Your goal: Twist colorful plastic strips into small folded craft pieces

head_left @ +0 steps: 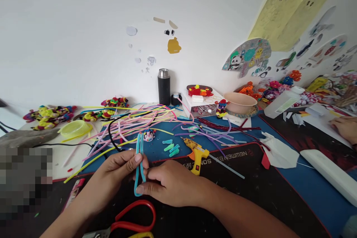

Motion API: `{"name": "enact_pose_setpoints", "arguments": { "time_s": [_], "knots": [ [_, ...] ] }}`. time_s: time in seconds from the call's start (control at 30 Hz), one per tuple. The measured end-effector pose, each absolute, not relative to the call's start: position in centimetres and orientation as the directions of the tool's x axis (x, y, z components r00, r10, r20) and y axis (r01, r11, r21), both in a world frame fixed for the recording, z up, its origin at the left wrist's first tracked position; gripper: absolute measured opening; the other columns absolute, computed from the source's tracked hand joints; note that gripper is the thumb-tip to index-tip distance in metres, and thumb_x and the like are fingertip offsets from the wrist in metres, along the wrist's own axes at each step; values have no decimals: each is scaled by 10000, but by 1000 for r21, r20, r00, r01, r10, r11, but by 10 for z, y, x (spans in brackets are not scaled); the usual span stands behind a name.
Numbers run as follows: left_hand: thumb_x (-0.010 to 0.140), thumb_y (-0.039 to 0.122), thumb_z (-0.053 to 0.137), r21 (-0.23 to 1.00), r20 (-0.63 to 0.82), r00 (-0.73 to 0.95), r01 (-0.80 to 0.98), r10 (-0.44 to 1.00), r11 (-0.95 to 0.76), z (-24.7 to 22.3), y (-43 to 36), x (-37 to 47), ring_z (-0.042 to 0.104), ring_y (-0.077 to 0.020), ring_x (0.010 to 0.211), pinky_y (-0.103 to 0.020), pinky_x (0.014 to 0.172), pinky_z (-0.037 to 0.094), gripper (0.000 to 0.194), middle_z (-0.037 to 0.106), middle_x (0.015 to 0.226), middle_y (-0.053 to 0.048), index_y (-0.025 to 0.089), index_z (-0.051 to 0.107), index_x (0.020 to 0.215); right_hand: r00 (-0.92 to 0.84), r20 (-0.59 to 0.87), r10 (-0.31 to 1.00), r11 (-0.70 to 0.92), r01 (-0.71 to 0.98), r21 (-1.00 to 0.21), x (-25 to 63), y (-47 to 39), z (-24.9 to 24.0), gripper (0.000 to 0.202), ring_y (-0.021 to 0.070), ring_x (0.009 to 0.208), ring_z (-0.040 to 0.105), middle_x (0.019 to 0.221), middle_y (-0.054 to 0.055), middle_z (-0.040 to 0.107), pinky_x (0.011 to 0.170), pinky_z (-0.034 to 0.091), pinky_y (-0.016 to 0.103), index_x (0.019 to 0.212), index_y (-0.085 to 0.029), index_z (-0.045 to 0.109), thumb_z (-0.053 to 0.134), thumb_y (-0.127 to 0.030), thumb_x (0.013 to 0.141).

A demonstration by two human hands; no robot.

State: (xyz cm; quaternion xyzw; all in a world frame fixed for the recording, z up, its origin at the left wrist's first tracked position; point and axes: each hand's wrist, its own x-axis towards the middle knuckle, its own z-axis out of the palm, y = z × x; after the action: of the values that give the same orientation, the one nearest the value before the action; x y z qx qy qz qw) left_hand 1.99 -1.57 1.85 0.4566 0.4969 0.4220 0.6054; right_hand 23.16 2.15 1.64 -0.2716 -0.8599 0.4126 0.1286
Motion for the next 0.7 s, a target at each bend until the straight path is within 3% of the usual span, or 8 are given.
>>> {"name": "enact_pose_setpoints", "arguments": {
  "time_s": [0.17, 0.27, 0.4, 0.7],
  "knots": [
    [737, 721, 908, 942, -251, 148, -189, 957, 277, 27, -14, 22, 481, -134, 586, -238, 554, 420, 567, 613, 635, -16, 177, 764, 668, -737, 19, 676, 232, 188, -954, 233, 25, 13, 458, 129, 604, 584, 679, -27, 641, 590, 393, 246, 909, -194, 719, 650, -621, 1056],
    [680, 747, 928, 937, -285, 165, -158, 944, 310, 30, -15, 25, 450, -132, 583, -241, 551, 395, 596, 604, 627, -15, 182, 744, 629, -668, 1, 744, 59, 64, -996, 233, 30, 8, 507, 101, 472, 496, 563, -69, 540, 511, 365, 235, 893, -199, 667, 610, -676, 1055],
    [687, 781, 904, 938, -322, 222, -57, 920, 342, 29, -18, 29, 443, -132, 585, -248, 561, 371, 614, 623, 631, -26, 183, 773, 639, -596, -9, 803, -84, -98, -992, 231, 36, 6, 519, 93, 420, 480, 529, -92, 523, 451, 353, 217, 942, -208, 636, 647, -723, 1007],
    [646, 749, 952, 898, -401, 266, -78, 877, 434, 24, -18, 38, 462, -134, 607, -251, 569, 355, 591, 620, 664, -25, 174, 829, 701, -592, 13, 806, -92, -146, -985, 231, 36, 10, 411, 83, 410, 483, 521, -88, 550, 443, 358, 205, 918, -191, 684, 772, -588, 972]
  ]
}}
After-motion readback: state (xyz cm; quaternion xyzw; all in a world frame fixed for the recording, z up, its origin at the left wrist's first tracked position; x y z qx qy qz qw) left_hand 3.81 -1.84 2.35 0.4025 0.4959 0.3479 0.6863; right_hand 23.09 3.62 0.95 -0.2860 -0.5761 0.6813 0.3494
